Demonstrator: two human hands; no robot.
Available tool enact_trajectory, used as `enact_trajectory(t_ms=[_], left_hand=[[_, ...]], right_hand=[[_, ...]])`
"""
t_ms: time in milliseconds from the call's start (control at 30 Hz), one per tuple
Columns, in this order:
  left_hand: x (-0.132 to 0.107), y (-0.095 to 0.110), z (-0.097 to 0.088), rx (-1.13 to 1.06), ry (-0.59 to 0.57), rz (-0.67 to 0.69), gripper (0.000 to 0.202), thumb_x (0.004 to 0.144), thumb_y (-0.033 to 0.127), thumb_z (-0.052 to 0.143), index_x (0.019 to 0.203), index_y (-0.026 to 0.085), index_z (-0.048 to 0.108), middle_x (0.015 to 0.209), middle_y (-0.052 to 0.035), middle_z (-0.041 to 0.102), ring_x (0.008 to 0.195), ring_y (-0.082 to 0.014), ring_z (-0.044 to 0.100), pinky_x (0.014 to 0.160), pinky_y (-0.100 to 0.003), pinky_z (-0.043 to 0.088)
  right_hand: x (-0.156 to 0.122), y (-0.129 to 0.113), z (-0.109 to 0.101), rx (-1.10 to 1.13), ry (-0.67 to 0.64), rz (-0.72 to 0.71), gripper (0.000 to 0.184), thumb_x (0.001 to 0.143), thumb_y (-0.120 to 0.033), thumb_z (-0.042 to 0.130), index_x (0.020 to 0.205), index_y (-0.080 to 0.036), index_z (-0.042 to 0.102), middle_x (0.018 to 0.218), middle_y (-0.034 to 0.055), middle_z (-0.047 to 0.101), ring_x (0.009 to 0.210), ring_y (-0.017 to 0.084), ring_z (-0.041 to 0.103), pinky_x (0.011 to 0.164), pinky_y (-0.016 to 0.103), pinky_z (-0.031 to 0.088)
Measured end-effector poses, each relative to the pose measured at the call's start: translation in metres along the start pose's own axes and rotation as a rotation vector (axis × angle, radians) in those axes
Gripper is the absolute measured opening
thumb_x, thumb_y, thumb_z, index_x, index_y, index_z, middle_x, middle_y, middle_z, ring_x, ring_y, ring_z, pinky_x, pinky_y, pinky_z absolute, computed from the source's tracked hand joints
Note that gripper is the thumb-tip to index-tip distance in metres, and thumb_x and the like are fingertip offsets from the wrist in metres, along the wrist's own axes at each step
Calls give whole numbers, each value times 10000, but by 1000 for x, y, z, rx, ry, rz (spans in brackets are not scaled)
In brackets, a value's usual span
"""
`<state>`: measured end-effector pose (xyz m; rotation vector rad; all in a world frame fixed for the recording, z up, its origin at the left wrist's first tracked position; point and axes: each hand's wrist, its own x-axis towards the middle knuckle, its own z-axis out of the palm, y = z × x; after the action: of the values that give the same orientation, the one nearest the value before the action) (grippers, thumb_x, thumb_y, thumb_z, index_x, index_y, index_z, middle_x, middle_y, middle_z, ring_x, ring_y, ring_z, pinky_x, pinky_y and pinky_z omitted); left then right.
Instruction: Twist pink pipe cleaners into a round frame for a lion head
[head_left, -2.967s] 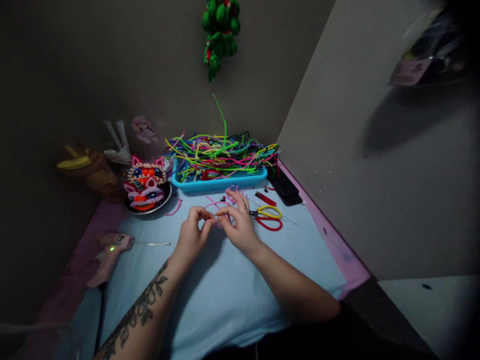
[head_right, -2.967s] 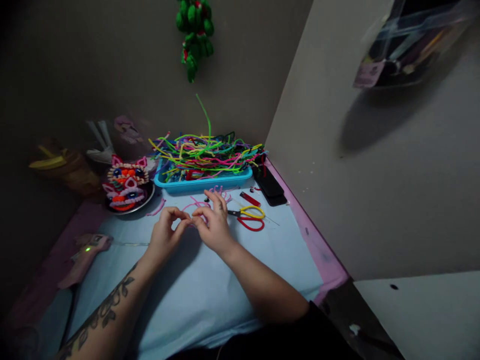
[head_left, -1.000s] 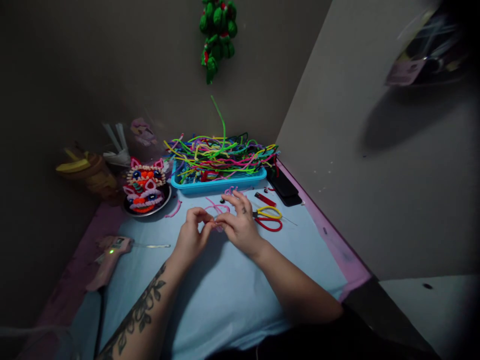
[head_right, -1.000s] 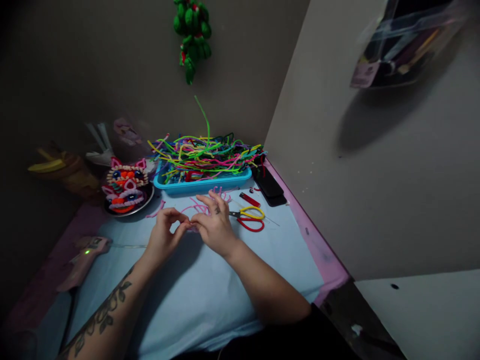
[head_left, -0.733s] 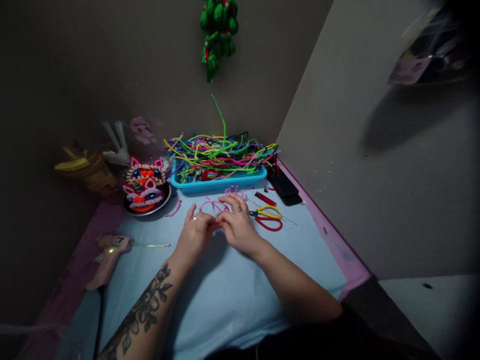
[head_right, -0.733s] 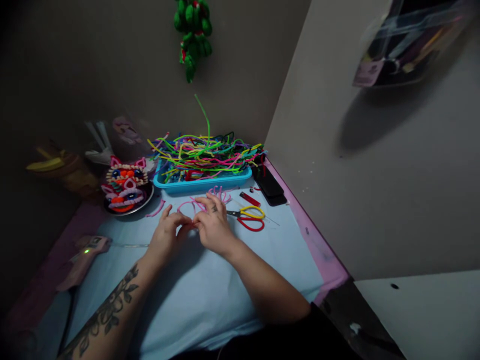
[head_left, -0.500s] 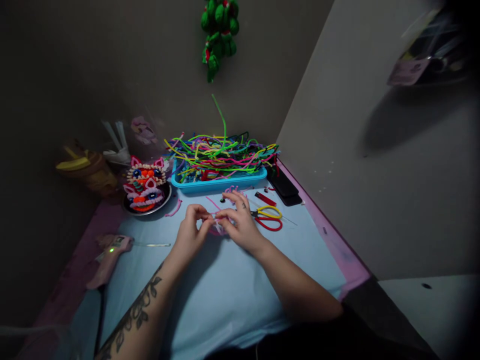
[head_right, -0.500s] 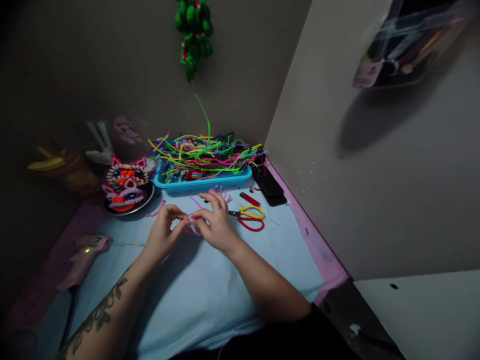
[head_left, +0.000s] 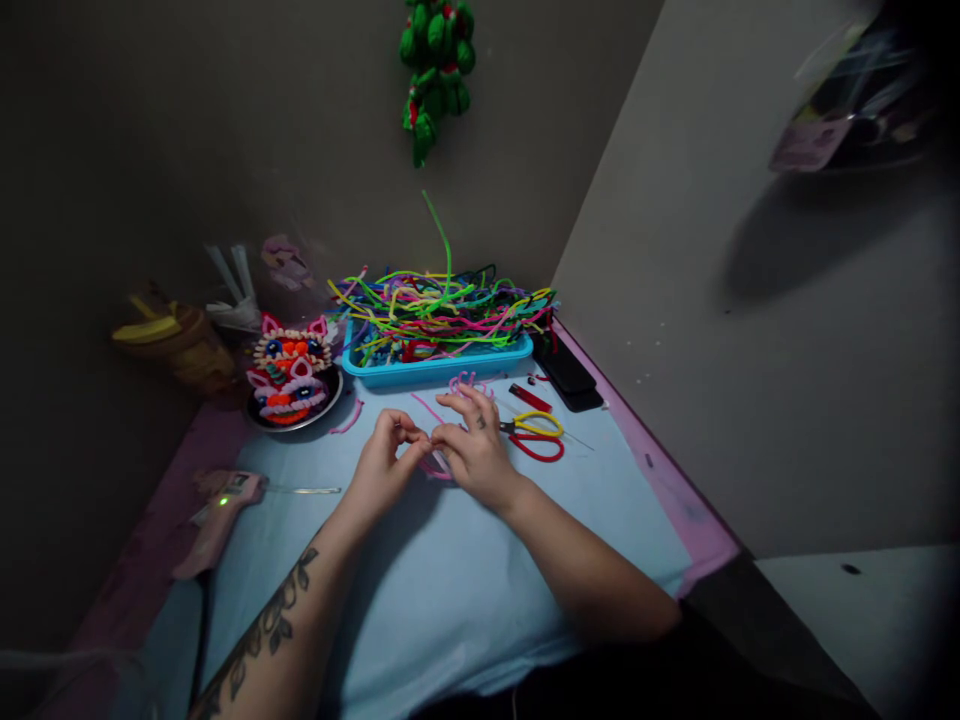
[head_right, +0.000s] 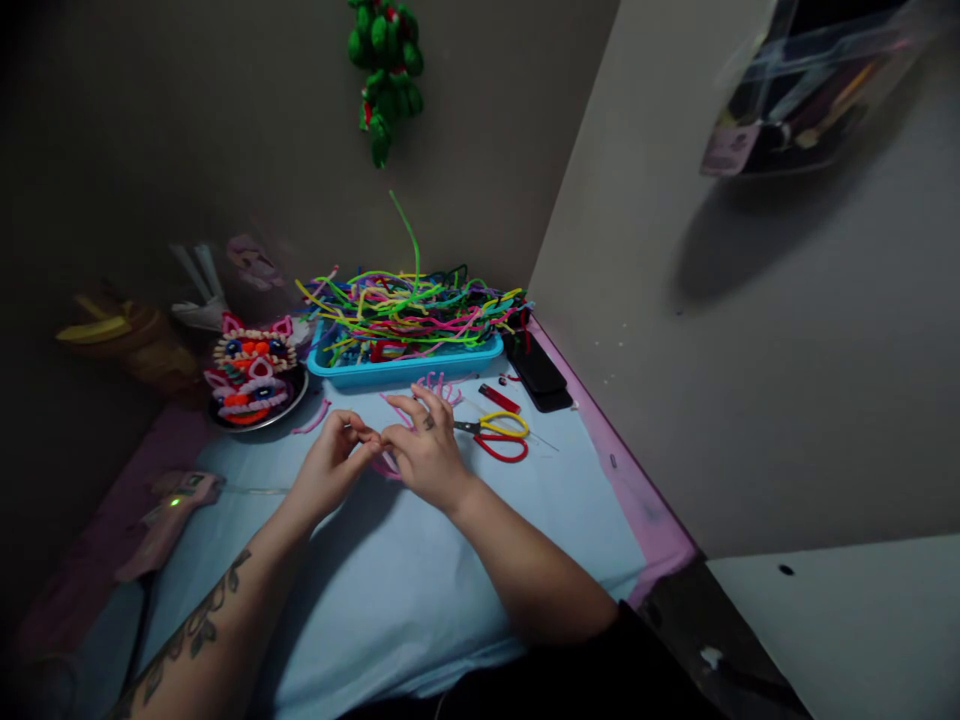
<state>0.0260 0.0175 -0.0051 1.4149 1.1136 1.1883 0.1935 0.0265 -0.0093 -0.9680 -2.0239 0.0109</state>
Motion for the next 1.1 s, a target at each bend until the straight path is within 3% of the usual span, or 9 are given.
enact_trajectory(t_ms=[267, 433, 500, 567, 667, 833, 933, 1000, 1100], left_hand=[[-1, 3, -1, 8, 39, 37, 239, 771, 218, 684, 865, 211, 465, 779, 26, 597, 755, -128, 585, 708, -259, 449], [6, 5, -10, -406, 149, -163, 327, 729, 189, 750, 968, 196, 527, 683, 57, 611, 614, -81, 556, 624, -196, 444], [10, 5, -16, -609, 165, -286, 367, 709, 154, 763, 1021, 179, 570, 714, 37, 628, 623, -86, 583, 649, -214, 490], [13, 4, -22, -767, 141, -388, 364, 726, 102, 729, 1063, 166, 608, 723, 17, 635, 627, -100, 607, 677, -246, 535], [15, 2, -26, -883, 127, -458, 346, 777, 38, 629, 1097, 168, 639, 686, 4, 629, 621, -124, 631, 674, -269, 570], [16, 2, -24, -908, 140, -502, 428, 784, 5, 589, 1167, 192, 629, 888, -56, 700, 683, -151, 666, 671, -290, 595], [15, 1, -22, -893, 130, -520, 401, 793, 14, 589, 1151, 190, 629, 923, -62, 706, 677, -146, 666, 675, -294, 603], [15, -1, -21, -878, 107, -544, 370, 801, 20, 582, 1136, 171, 629, 927, -74, 706, 699, -161, 679, 669, -306, 611], [14, -4, -19, -872, 85, -588, 335, 814, 14, 556, 1117, 141, 624, 880, -79, 700, 668, -159, 678, 647, -315, 617]], right_hand=[[0, 0, 1, 51, -1, 26, 127, 871, -208, 557, 845, -247, 675, 1339, 53, 521, 1346, 286, 336, 1122, 509, 302], [0, 5, -5, 251, 168, 161, 394, 914, -358, 505, 1292, -245, 507, 1455, 125, 407, 1353, 281, 390, 1093, 509, 361], [1, 8, -7, 314, 273, 289, 323, 926, -354, 493, 1221, -233, 548, 1362, 129, 485, 1287, 257, 464, 1054, 467, 405], [2, 12, -6, 365, 317, 408, 178, 925, -338, 508, 977, -221, 632, 1210, 105, 564, 1176, 232, 537, 994, 415, 445], [2, 17, -3, 477, 320, 500, 235, 910, -368, 541, 749, -205, 596, 978, 71, 605, 967, 201, 594, 877, 359, 482], [-1, 21, 1, 649, 202, 554, 426, 946, -519, 422, 727, -203, 607, 675, 24, 557, 663, 163, 548, 691, 314, 481], [-2, 23, 4, 683, 128, 593, 371, 901, -509, 514, 725, -201, 624, 701, 26, 598, 680, 165, 570, 676, 304, 489], [-1, 25, 7, 758, 98, 651, 247, 843, -449, 608, 845, -204, 642, 818, 30, 656, 743, 165, 608, 701, 299, 509], [-1, 27, 13, 937, 68, 705, 276, 809, -382, 641, 1026, -212, 636, 971, 49, 693, 857, 172, 653, 757, 302, 534]])
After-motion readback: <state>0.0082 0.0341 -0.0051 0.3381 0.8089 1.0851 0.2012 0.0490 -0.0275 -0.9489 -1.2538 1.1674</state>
